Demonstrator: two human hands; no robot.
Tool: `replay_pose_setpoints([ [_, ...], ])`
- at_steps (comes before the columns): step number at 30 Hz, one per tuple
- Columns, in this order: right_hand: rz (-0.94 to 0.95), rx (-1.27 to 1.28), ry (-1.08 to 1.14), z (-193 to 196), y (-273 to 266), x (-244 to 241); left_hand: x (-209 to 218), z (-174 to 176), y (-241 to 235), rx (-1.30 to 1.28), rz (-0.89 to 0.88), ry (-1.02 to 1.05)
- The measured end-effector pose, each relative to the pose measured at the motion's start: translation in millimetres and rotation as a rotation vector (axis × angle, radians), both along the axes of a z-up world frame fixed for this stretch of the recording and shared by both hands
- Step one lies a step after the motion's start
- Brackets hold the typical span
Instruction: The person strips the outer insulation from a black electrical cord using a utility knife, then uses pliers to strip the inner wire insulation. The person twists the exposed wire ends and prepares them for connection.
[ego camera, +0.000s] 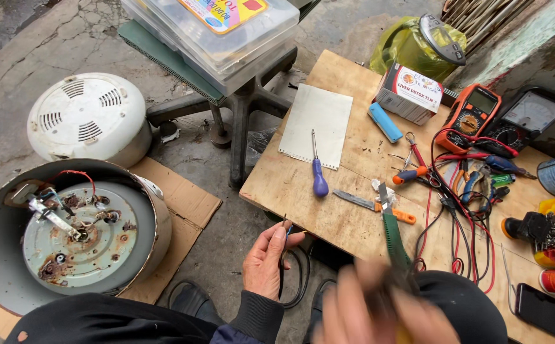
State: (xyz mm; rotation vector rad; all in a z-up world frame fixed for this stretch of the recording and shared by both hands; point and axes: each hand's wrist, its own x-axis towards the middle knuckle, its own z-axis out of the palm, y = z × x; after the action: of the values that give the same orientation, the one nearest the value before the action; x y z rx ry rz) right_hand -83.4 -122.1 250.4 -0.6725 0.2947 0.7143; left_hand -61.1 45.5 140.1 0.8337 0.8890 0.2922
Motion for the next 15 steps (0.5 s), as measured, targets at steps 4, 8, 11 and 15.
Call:
replay_pose_setpoints([
  [4,-0.029,-0.253,0.134,-54,30,75,4,-18,-5,0.053,0.065,-0.121],
  [8,0.226,-0.778,0.048,-36,52,64,1,-11,-7,0.212,0.042,-0.143],
  [11,0.704,-1.423,-0.451,-13,48,66,-1,-6,-10,0.325,0.003,-0.139],
  [15,0.615,-1.395,-0.917,-66,22,70,-1,-4,-12,0.376,-0.027,-0.155],
])
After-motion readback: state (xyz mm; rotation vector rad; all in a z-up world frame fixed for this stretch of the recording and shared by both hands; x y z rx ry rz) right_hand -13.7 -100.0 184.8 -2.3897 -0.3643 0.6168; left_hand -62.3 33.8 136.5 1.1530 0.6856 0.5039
